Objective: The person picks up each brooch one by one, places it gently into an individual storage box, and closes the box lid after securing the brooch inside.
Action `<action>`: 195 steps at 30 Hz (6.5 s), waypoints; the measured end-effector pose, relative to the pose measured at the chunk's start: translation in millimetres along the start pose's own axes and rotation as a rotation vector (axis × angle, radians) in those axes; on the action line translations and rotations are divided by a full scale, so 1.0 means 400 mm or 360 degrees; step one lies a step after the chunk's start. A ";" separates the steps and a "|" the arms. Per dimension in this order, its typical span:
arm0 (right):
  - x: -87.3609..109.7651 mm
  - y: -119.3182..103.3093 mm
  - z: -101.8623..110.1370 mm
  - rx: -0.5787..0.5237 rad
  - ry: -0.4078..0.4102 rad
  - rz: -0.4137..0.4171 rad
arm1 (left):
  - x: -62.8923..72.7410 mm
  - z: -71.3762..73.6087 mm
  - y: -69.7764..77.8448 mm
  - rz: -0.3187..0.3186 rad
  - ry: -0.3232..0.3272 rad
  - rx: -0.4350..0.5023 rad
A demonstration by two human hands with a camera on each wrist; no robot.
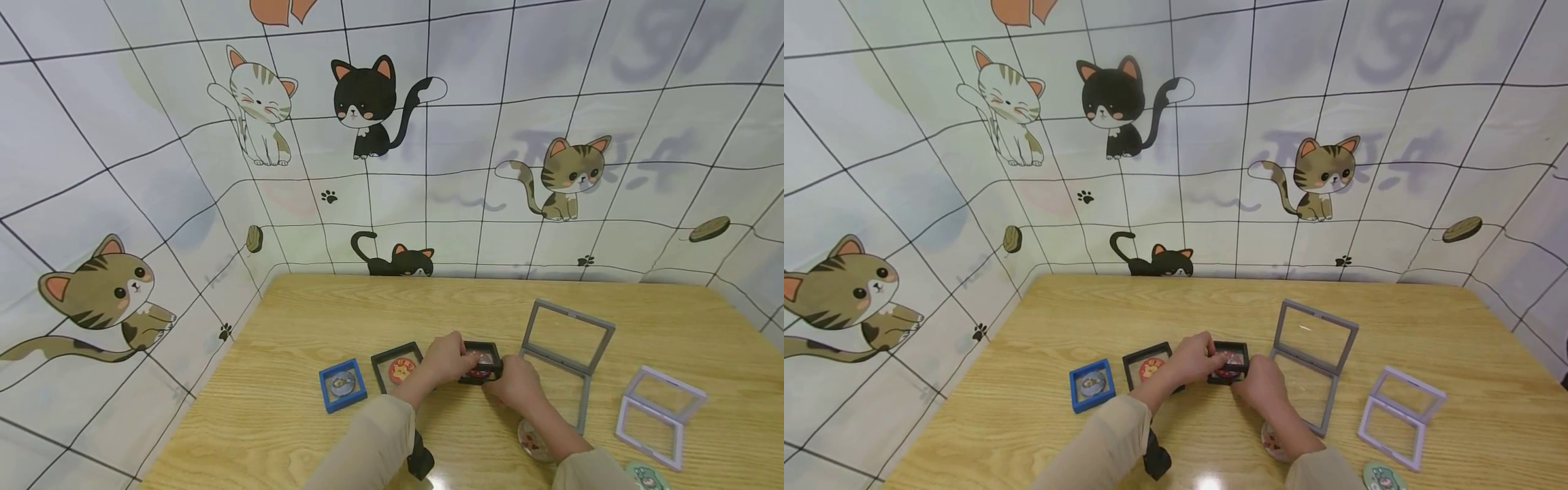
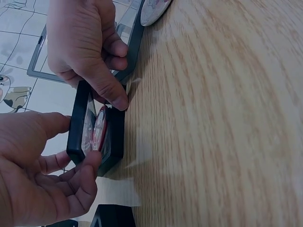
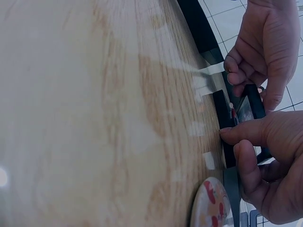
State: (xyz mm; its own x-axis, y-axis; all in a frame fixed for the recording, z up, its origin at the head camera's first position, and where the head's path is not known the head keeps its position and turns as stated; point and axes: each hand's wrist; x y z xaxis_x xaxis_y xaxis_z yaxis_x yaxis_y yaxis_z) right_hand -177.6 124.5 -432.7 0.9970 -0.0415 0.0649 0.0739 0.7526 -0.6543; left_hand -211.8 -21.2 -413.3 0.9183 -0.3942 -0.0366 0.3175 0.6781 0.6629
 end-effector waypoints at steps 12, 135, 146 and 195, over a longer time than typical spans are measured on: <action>-0.003 0.003 0.001 0.0026 0.0019 0.0008 | -0.005 -0.023 0.015 0.0124 -0.0003 -0.0417; 0.224 0.114 0.112 0.0243 -0.0057 -0.0184 | 0.111 -0.162 0.154 -0.0104 -0.0351 -0.0512; 0.222 0.116 0.107 0.0159 -0.0066 -0.0236 | 0.118 -0.157 0.157 -0.0168 -0.0333 -0.0534; 0.180 0.108 0.129 -0.0497 -0.0005 -0.0374 | 0.053 -0.138 0.172 0.0157 -0.0097 0.0225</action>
State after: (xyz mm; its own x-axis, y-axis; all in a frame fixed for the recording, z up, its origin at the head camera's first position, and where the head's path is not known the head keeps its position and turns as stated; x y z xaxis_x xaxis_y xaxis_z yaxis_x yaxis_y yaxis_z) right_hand -103.6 187.9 -417.5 0.9520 -0.1867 0.2424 0.3039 0.4867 -0.8190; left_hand -157.3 51.4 -409.8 0.9260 -0.3697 0.0762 0.1863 0.6231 0.7596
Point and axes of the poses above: each hand's wrist, its own x-axis away from the middle knuckle, its own z-axis out of the back of the hand, y = z × x, and after that the axes turned 5 degrees about -z, right-handed
